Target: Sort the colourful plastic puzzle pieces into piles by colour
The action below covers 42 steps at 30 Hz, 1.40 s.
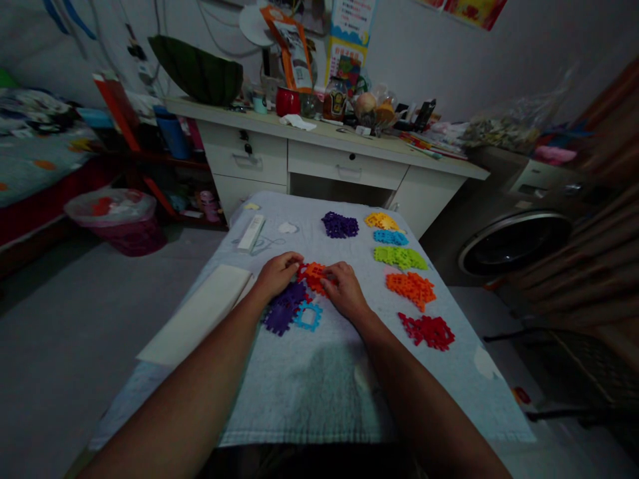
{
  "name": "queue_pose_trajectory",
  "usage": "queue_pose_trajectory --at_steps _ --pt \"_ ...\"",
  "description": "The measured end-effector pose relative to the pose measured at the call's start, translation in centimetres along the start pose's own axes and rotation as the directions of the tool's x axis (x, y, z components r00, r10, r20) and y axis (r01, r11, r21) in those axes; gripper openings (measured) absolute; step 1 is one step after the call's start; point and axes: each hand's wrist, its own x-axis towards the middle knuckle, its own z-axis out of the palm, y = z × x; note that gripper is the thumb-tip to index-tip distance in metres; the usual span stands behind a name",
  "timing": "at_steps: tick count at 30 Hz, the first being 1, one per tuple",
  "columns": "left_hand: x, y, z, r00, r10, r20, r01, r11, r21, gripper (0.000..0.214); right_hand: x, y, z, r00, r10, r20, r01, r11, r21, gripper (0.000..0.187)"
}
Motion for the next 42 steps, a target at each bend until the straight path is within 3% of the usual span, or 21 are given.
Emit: queue_pose_trajectory --at_steps 10,15,18,22,26,32,37,40,42 --pt "0.1 -0.1 0.0 1.0 -0.001 0.0 0.001 0.999 0.046 0.031 0.4 0.9 -1.5 0.976 0.108 -0.189 -0.111 0.994 -0.009 0.022" --pt "0.0 0.0 0.0 1.0 -0.004 -0.003 0.004 0.998 0.064 0.031 0.6 1.8 -4.2 0.932 0.248 -0.263 -0.251 0.968 0.024 0.023" --pt "0.0 0.1 0.0 1.0 -0.005 -0.004 0.005 0.998 0.059 0.031 0.7 3.3 -6.9 0.922 0.294 -0.252 -0.313 0.949 -0.038 0.023" --pt "-0.1 0.2 0.0 1.0 -0.002 0.008 0.002 0.998 0.068 0.032 0.3 5.3 -10.5 0.921 0.357 -0.157 -0.386 0.891 -0.238 0.025" --pt "-0.1 0.3 0.0 1.0 -0.005 0.004 0.005 0.997 0.082 0.032 -0.4 6.4 -12.5 0.91 0.401 -0.11 -0.41 0.824 -0.391 0.028" --pt "-0.1 0.2 0.1 1.0 0.002 -0.003 -0.001 0.998 0.067 0.03 -0.8 6.2 -12.9 0.834 0.539 -0.12 -0.513 0.678 -0.526 0.031" --pt "-0.2 0.4 0.0 1.0 -0.007 0.001 0.007 0.996 0.09 0.029 -0.9 6.2 -12.6 0.79 0.571 -0.222 -0.57 0.553 -0.608 0.033" --pt "-0.2 0.5 0.0 1.0 -0.01 0.001 0.01 0.996 0.09 0.029 -0.9 6.3 -12.3 0.802 0.515 -0.303 -0.582 0.555 -0.595 0.03" --pt "-0.2 0.5 0.0 1.0 -0.012 0.003 0.012 0.996 0.09 0.03 -0.7 6.1 -11.5 0.832 0.459 -0.312 -0.551 0.621 -0.557 0.03"
